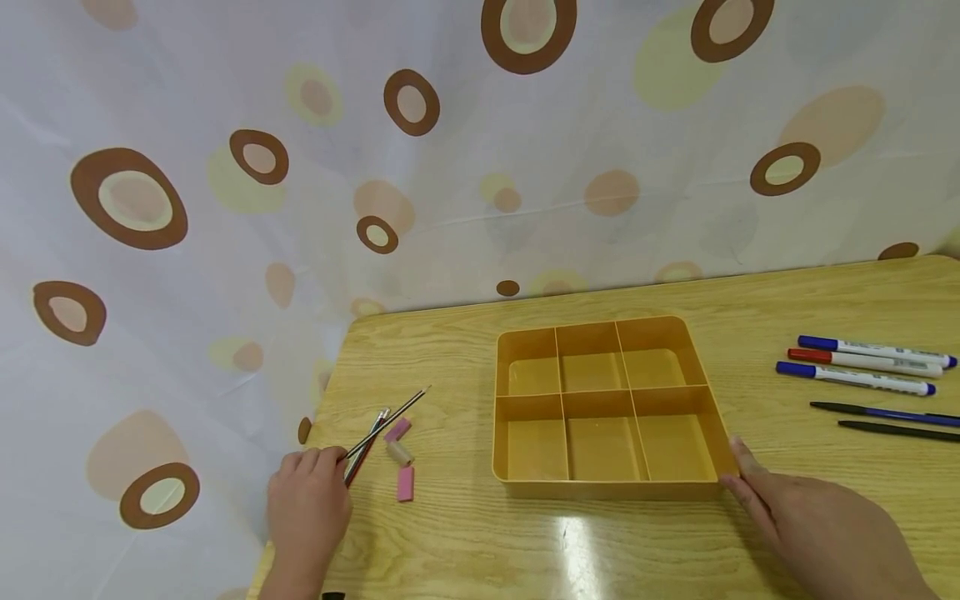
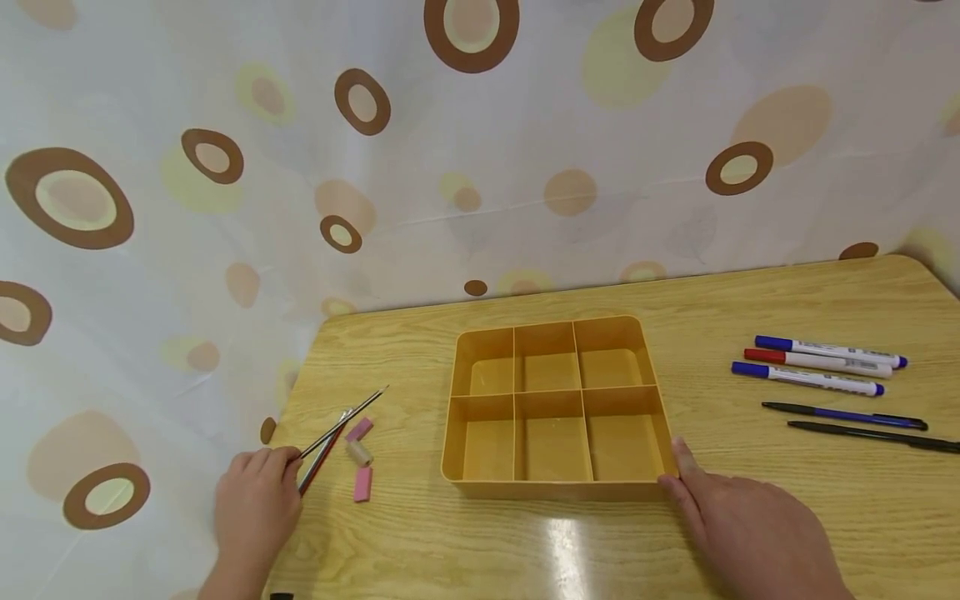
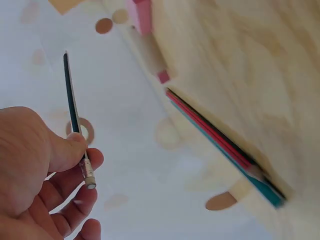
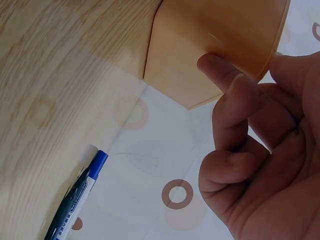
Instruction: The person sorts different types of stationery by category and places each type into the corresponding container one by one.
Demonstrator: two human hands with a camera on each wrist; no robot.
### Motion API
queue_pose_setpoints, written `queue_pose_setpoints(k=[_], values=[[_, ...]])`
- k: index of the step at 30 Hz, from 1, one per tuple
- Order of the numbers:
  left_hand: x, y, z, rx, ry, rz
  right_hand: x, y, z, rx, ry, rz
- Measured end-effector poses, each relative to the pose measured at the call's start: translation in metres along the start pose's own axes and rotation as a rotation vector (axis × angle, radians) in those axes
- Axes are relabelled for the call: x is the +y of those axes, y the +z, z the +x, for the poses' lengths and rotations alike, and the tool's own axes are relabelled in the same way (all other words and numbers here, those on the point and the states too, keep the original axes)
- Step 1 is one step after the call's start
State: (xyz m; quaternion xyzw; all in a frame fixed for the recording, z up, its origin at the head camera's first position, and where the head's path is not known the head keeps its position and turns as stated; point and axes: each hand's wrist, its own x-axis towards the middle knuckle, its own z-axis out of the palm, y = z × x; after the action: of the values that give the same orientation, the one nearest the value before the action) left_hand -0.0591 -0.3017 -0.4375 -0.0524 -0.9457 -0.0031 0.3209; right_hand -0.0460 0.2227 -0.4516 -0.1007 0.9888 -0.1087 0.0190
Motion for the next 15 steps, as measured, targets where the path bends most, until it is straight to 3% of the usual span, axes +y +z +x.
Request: queue_pose_setpoints(k=[6,15], values=[[0.019,0.004,0.013,0.173,0.142,-0.085,-0.001,-0.001,-0.001,-0.007,0.004,0.001],[0.045,0.008,0.025,0.203,0.232,-0.154,-0.002,-0.001,-0.001,-0.001,0.018,0.005]])
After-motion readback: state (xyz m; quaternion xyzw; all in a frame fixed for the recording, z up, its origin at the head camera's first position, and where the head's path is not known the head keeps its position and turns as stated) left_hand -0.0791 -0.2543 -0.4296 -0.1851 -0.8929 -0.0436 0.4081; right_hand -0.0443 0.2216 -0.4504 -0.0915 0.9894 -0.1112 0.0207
